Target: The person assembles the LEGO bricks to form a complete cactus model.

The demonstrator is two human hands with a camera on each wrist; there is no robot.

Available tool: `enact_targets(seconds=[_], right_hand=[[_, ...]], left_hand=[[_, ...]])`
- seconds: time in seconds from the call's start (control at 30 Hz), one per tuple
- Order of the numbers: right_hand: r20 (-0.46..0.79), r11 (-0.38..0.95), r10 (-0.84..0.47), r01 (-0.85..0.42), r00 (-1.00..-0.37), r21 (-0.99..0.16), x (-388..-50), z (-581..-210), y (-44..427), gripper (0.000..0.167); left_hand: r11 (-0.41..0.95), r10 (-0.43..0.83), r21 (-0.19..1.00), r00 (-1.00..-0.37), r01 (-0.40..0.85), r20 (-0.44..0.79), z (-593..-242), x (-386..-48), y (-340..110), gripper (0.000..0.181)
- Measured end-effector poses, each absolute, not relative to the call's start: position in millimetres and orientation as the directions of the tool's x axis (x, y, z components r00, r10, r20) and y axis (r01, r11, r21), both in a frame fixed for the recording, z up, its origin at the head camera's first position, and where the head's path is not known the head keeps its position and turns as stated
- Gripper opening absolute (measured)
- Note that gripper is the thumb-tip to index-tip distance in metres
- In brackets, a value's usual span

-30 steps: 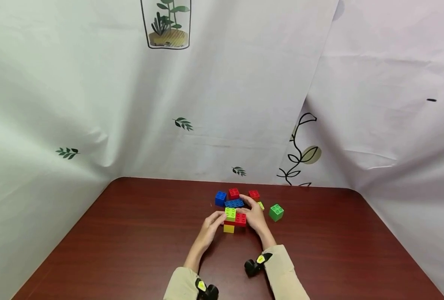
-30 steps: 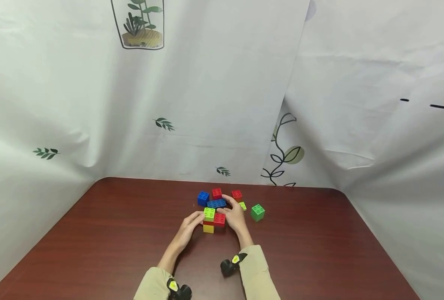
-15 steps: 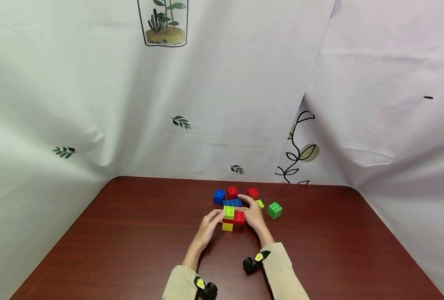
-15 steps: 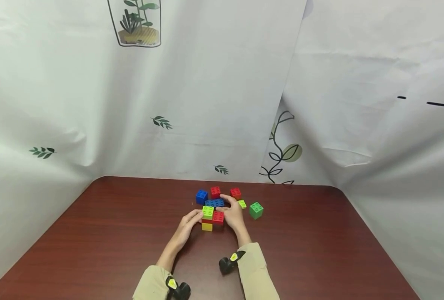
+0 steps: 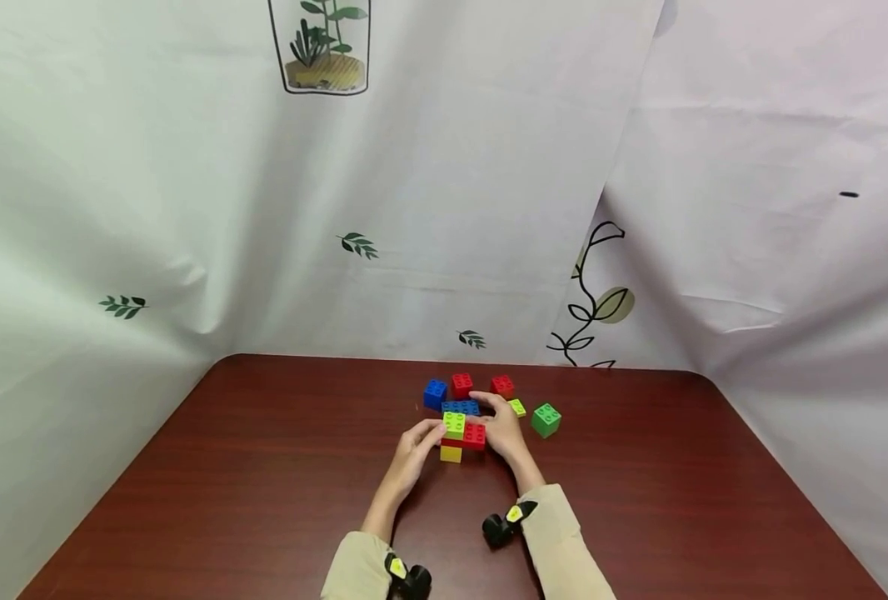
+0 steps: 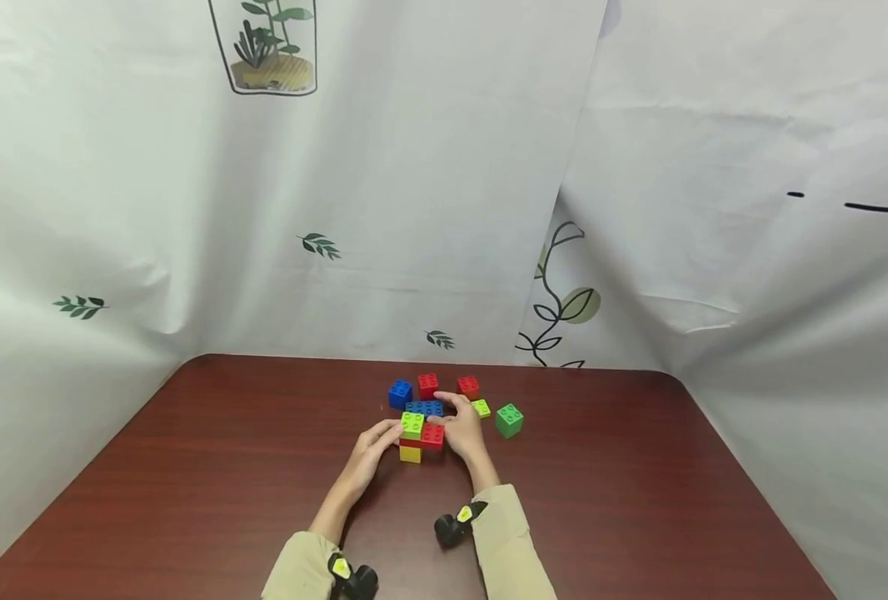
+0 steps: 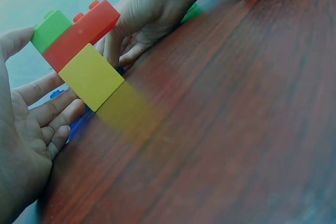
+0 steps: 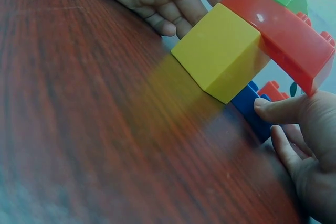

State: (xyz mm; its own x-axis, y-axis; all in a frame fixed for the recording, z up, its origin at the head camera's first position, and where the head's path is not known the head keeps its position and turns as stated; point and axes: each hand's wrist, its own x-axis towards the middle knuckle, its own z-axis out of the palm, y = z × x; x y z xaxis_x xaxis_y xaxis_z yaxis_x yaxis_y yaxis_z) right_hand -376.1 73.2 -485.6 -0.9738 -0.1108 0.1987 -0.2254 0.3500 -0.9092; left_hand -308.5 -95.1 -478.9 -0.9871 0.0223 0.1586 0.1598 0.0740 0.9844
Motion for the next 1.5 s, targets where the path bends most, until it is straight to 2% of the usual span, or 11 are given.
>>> enact_targets(seconds=[0.37,0.6,0.87,1.1,1.37,1.5], right_hand=[[0.197,0.346,-0.174,-0.247,-0.965,-0.905,-375.2,-487.6,72.1,0.039],[0.166,0.356,-0.168,-0.217,-0.972,-0.909,-376.6,-484.4,72.1,0.035],[0.278,0.336,-0.219,-0.340,-0.935,-0.879,-374.3,-483.7,77.8,0.040],[0.186,0.382,-0.171,-0.239,-0.968,-0.893,-376.6,-485.3,74.0,0.036],[0.174,0.403,-0.150,-0.221,-0.973,-0.888,-374.0,-482.6,73.2,0.034],[0.179,0.407,-0.157,-0.229,-0.971,-0.884,-374.3,-484.2,73.9,0.034]], left_hand=[[0.087,0.023,0.981,-0.985,0.172,0.171,-480.2,-304.8,-98.0,0.026],[0.095,0.032,0.977,-0.982,0.191,0.189,-478.3,-304.3,-98.7,0.022],[0.095,0.033,0.978,-0.982,0.187,0.185,-477.0,-305.8,-98.1,0.024],[0.121,0.057,0.972,-0.979,0.199,0.194,-479.2,-305.8,-98.1,0.028],[0.097,0.106,0.976,-0.977,0.196,0.186,-479.3,-306.6,-98.2,0.026],[0.139,0.136,0.968,-0.972,0.210,0.191,-481.6,-307.1,-98.3,0.028]])
